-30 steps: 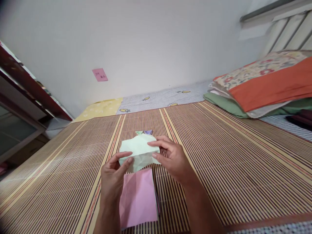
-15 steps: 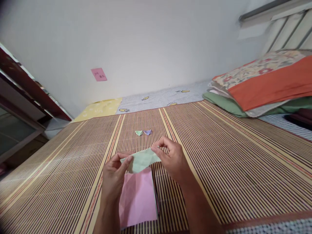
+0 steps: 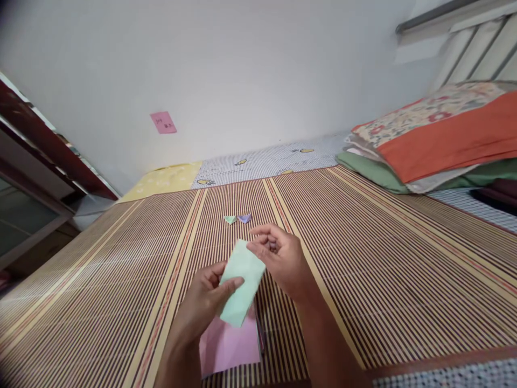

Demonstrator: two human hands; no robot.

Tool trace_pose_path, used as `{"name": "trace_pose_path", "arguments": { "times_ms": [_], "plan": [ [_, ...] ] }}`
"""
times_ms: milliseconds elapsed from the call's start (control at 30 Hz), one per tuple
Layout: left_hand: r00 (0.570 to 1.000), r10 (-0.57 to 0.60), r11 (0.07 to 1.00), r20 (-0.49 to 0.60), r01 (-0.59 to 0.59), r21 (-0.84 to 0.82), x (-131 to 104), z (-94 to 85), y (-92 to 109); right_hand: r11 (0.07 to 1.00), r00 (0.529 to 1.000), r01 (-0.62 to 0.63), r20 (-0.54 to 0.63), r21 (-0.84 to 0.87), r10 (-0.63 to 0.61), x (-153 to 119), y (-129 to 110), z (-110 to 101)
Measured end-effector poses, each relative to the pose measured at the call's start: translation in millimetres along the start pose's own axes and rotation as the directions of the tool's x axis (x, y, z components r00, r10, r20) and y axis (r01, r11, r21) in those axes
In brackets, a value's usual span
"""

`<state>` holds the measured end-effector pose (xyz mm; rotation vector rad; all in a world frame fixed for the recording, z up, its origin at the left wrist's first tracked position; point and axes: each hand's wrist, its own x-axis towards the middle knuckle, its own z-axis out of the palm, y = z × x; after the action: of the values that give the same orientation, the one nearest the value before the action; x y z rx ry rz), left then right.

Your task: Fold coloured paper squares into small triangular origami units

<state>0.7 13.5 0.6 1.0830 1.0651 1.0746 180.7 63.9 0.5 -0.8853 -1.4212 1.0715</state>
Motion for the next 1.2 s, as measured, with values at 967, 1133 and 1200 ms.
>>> {"name": "trace_pose_path", "arguments": {
  "times_ms": [967, 1133, 1200],
  "plan": [
    [0.891, 0.145, 0.927, -0.430, -0.274, -0.257, 11.0, -2.0, -6.8, 0.991, 0.960, -0.131, 0.250, -0.001, 0.127, -4.1, -2.2, -13.2],
    [0.745, 0.225, 0.844, -0.628, -0.471, -0.256, 12.6, -26.0, -5.0, 0.990, 0.953, -0.144, 0.270, 0.000, 0.138, -5.7, 1.3, -21.6],
    [0.741, 0.230, 0.794, -0.631, -0.518, -0.318, 14.2, -30.8, -4.8, 0.991, 0.970, -0.135, 0.205, 0.014, 0.129, -4.0, 2.8, -20.0]
  ]
}}
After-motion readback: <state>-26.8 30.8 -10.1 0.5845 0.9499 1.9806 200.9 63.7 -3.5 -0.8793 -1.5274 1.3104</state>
